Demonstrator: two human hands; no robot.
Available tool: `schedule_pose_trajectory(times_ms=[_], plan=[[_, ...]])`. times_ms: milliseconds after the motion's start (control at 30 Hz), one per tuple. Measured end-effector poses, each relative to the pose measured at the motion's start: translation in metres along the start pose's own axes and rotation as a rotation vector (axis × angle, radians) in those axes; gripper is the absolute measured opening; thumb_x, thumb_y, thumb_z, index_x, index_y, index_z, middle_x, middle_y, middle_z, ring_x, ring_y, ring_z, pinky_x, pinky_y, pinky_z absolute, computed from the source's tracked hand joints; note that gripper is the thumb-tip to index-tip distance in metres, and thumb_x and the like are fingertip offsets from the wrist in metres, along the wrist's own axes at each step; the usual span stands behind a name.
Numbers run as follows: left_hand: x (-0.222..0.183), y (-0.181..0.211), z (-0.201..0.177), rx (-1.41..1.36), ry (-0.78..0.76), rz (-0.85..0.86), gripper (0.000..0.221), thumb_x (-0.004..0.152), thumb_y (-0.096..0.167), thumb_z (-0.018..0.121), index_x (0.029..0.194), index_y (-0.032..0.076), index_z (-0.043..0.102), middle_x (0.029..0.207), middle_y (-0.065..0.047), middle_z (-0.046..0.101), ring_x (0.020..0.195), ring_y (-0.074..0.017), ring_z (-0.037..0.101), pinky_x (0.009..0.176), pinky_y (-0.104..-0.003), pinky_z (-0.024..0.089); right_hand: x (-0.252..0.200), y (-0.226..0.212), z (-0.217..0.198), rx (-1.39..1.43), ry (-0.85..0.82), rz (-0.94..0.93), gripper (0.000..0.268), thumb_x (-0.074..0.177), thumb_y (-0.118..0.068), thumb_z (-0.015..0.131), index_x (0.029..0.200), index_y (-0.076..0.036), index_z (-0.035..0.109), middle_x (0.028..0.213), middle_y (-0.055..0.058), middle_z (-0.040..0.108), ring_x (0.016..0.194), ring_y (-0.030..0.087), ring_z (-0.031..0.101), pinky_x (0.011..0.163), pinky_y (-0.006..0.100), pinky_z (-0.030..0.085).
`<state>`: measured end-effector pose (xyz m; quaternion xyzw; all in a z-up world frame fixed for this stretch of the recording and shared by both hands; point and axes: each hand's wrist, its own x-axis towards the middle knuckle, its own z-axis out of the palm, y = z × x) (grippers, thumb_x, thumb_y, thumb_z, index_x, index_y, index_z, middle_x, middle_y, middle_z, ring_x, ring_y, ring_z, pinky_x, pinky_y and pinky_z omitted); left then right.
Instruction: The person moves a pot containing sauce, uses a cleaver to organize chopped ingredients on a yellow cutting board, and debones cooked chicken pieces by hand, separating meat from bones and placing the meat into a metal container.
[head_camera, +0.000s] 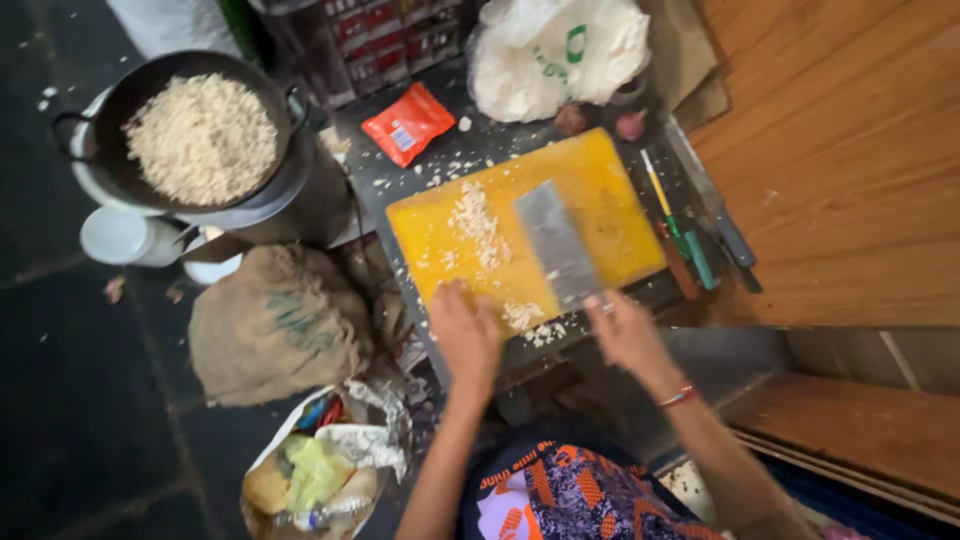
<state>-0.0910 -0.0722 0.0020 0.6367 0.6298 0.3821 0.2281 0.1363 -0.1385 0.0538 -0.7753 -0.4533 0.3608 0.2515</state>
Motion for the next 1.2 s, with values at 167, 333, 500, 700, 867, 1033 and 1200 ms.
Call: schedule_pose_trajectory(times_ms=[167, 333, 500, 700, 867, 1033, 1200], plan=[[-0.052, 0.029, 0.034, 0.333, -0.078, 0.211, 0.104, 0.088, 0.068, 0.059, 0.151, -0.010, 0.033, 0.154, -0.037, 0.029, 0.146, -0.0544, 0.022, 0.119, -0.061, 0.018, 0.074, 0.050, -0.075, -0.024, -0.008, 0.059, 0.045, 0.106, -0.041, 0.054, 0.088, 0.000, 0.057, 0.058, 0.009, 0.053, 0.045, 0.019, 0.053, 0.041, 0.037, 0.044], [-0.057, 0.025, 0.054, 0.515, 0.040, 0.222, 0.105, 0.088, 0.075, 0.057, 0.153, -0.006, 0.037, 0.156, -0.034, 0.035, 0.147, -0.0502, 0.029, 0.121, -0.057, 0.023, 0.150, 0.044, -0.084, -0.291, -0.019, -0.258, 0.042, 0.103, -0.036, 0.055, 0.121, 0.000, 0.067, 0.082, 0.022, 0.070, 0.066, 0.033, 0.070, 0.063, 0.044, 0.055], [-0.066, 0.027, 0.059, 0.488, 0.102, 0.250, 0.105, 0.091, 0.074, 0.058, 0.154, -0.007, 0.038, 0.157, -0.031, 0.039, 0.149, -0.0437, 0.035, 0.123, -0.054, 0.026, 0.230, -0.015, -0.054, -0.332, -0.052, -0.683, 0.042, 0.104, -0.039, 0.059, 0.109, 0.001, 0.071, 0.100, 0.029, 0.069, 0.098, 0.047, 0.066, 0.079, 0.052, 0.053], [-0.082, 0.019, 0.079, 0.437, 0.132, 0.141, 0.117, 0.084, 0.076, 0.062, 0.151, -0.015, 0.032, 0.158, -0.033, 0.036, 0.150, -0.0451, 0.031, 0.123, -0.054, 0.025, 0.276, -0.067, -0.012, -0.693, -0.262, -0.800, 0.059, 0.107, -0.054, 0.058, 0.095, 0.003, 0.072, 0.098, 0.029, 0.068, 0.098, 0.046, 0.068, 0.084, 0.055, 0.053], [-0.078, 0.023, 0.074, 0.230, 0.418, 0.188, 0.108, 0.094, 0.064, 0.062, 0.156, -0.015, 0.022, 0.163, -0.035, 0.024, 0.155, -0.0492, 0.025, 0.128, -0.056, 0.023, 0.265, -0.073, -0.005, -0.637, -0.351, -1.165, 0.052, 0.100, -0.052, 0.059, 0.095, -0.002, 0.073, 0.092, 0.023, 0.071, 0.087, 0.046, 0.067, 0.080, 0.055, 0.052], [-0.080, 0.032, 0.072, 0.199, 0.462, 0.044, 0.103, 0.093, 0.054, 0.064, 0.156, -0.016, 0.021, 0.163, -0.036, 0.025, 0.153, -0.0506, 0.025, 0.126, -0.057, 0.022, 0.220, -0.063, -0.037, -0.752, -0.357, -1.208, 0.054, 0.100, -0.056, 0.058, 0.093, -0.005, 0.072, 0.088, 0.020, 0.070, 0.086, 0.041, 0.068, 0.078, 0.051, 0.055], [-0.071, 0.039, 0.067, 0.167, 0.458, 0.008, 0.096, 0.097, 0.047, 0.065, 0.156, -0.016, 0.022, 0.162, -0.038, 0.027, 0.154, -0.0503, 0.026, 0.128, -0.055, 0.022, 0.165, -0.045, -0.075, -0.749, -0.429, -0.884, 0.044, 0.099, -0.052, 0.056, 0.097, -0.011, 0.074, 0.088, 0.018, 0.072, 0.086, 0.041, 0.068, 0.077, 0.051, 0.054]])
